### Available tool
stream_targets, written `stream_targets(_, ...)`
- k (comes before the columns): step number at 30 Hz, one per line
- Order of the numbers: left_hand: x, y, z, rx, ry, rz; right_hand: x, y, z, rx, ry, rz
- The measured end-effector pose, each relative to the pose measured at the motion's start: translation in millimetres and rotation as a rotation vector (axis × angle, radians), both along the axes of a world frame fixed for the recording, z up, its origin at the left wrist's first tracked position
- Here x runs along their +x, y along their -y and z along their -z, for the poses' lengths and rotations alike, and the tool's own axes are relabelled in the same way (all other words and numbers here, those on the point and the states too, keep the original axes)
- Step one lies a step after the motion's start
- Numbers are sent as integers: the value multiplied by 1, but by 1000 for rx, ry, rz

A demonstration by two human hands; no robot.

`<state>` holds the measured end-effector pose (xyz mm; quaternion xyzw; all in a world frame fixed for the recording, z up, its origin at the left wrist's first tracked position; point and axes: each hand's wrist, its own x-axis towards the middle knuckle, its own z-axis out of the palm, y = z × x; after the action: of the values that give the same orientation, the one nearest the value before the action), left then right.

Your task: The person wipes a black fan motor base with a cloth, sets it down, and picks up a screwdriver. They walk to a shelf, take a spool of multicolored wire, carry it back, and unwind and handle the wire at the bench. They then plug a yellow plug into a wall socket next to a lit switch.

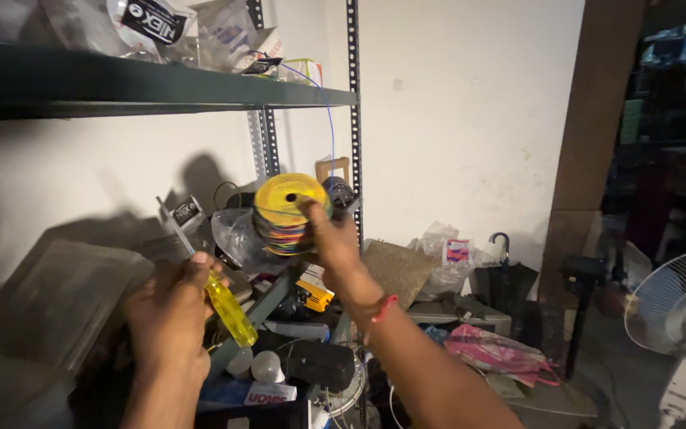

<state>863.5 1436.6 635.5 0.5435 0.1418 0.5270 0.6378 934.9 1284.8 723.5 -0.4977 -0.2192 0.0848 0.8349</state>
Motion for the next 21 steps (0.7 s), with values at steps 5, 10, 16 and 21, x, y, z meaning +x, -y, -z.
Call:
stream_targets(5,4,0,2,43,66,68,41,9,31,26,-38,-137)
stream_targets(10,7,10,-4,7,69,41,88,25,61,162,-65,-373)
stream_targets(16,9,31,-3,-130,-51,106,141,51,92,273,-118,-563)
stream_targets(21,23,61,11,-65,-127,78,168,78,116,497,-141,-789)
